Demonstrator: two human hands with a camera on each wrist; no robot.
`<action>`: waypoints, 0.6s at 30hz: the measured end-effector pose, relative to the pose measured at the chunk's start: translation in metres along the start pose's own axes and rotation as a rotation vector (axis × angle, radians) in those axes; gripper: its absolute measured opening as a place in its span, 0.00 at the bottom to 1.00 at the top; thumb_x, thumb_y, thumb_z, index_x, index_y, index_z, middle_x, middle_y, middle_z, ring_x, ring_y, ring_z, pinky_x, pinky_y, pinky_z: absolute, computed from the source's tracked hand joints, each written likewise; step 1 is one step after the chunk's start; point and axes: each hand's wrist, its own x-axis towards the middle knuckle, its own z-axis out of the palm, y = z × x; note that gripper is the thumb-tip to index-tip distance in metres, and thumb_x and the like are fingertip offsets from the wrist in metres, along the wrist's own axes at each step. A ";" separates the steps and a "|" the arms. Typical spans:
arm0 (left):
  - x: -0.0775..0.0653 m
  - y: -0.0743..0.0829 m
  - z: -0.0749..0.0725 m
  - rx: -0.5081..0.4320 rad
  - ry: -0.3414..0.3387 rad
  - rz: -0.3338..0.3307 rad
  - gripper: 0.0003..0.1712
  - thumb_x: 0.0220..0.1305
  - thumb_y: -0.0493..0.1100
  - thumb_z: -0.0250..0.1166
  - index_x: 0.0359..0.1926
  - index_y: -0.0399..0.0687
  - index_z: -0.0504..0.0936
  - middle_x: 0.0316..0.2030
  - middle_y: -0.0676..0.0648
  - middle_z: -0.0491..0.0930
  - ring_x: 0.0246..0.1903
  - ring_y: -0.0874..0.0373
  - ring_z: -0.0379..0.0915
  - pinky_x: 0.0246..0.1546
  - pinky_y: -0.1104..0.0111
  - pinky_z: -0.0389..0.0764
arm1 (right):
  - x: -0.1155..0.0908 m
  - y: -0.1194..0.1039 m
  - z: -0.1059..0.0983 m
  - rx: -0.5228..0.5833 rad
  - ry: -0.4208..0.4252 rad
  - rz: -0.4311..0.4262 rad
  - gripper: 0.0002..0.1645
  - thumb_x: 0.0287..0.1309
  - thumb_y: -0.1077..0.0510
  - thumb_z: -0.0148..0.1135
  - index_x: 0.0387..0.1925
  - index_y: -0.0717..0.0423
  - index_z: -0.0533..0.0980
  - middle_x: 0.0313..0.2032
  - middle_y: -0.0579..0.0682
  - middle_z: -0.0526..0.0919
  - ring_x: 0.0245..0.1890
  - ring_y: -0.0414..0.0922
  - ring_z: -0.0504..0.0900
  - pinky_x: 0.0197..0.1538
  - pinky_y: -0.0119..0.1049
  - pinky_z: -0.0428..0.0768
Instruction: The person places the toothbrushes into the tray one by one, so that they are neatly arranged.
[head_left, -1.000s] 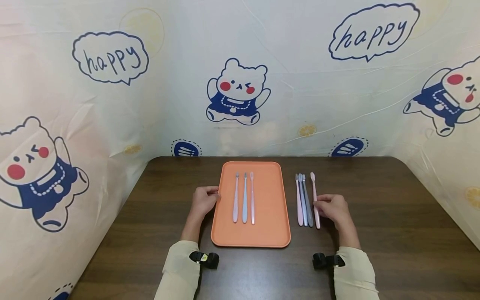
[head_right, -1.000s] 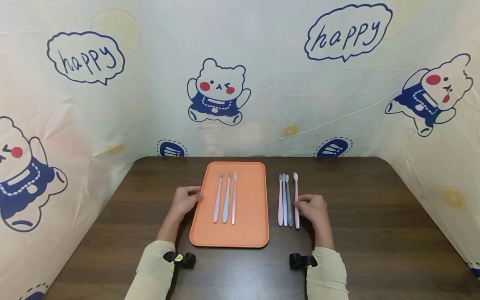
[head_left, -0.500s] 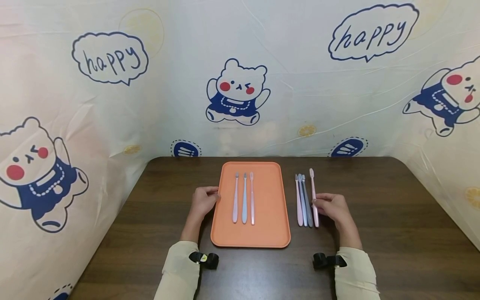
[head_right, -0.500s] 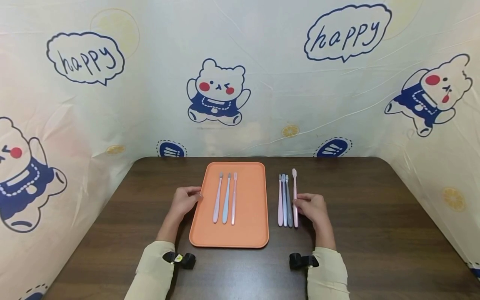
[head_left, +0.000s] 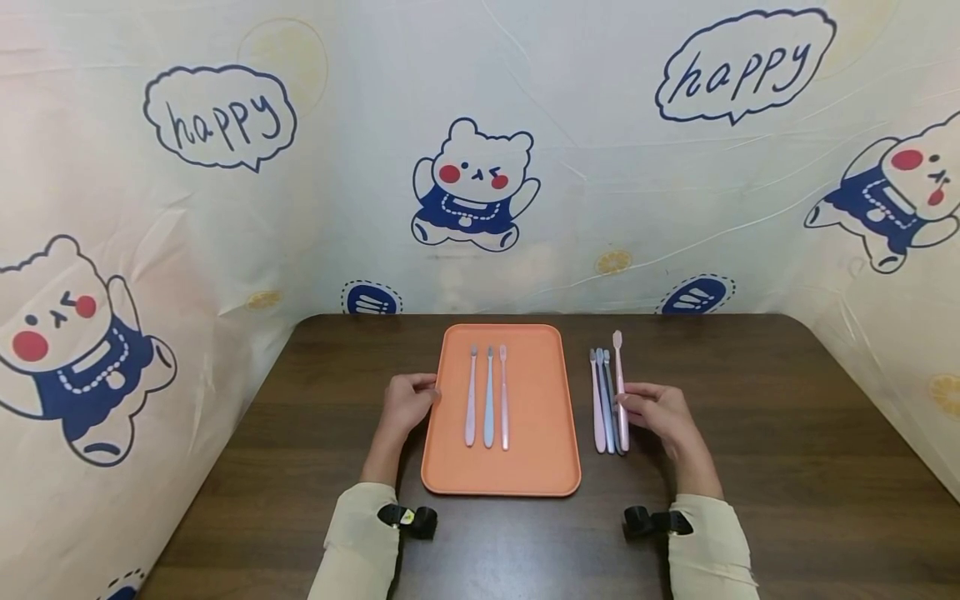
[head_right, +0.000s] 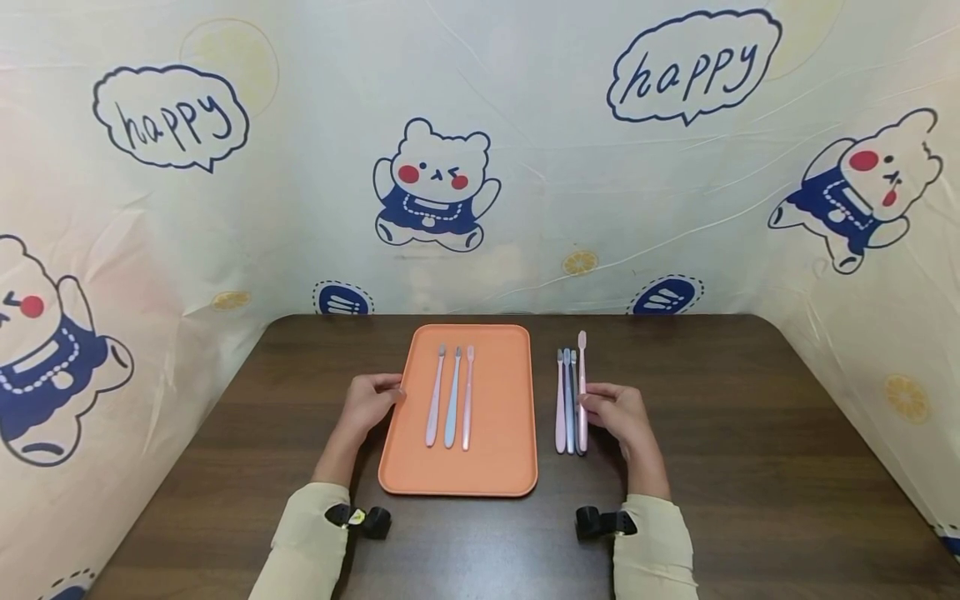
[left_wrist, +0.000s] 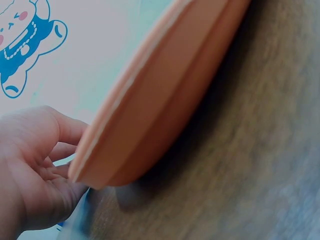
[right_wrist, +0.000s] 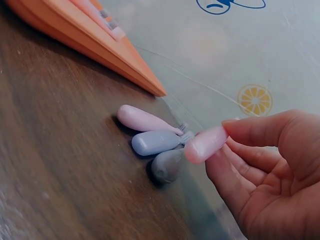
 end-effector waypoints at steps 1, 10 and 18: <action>0.000 0.000 0.000 -0.001 -0.001 0.000 0.20 0.61 0.35 0.64 0.55 0.35 0.85 0.48 0.36 0.86 0.48 0.48 0.83 0.45 0.62 0.85 | 0.000 0.000 0.000 0.001 0.000 0.003 0.28 0.66 0.60 0.62 0.63 0.72 0.73 0.55 0.66 0.81 0.39 0.36 0.84 0.46 0.31 0.87; -0.001 0.001 0.000 -0.006 0.000 0.001 0.20 0.60 0.35 0.65 0.54 0.35 0.86 0.48 0.36 0.87 0.48 0.47 0.83 0.46 0.62 0.85 | 0.001 -0.002 0.001 0.046 -0.032 -0.004 0.28 0.68 0.60 0.61 0.64 0.73 0.72 0.47 0.56 0.87 0.37 0.35 0.85 0.46 0.31 0.87; 0.001 0.000 0.000 -0.009 -0.004 -0.011 0.20 0.60 0.35 0.65 0.54 0.36 0.86 0.48 0.36 0.87 0.48 0.48 0.83 0.44 0.64 0.84 | 0.001 -0.006 0.008 0.092 -0.045 -0.004 0.30 0.65 0.60 0.64 0.63 0.74 0.72 0.38 0.44 0.86 0.36 0.33 0.84 0.43 0.28 0.86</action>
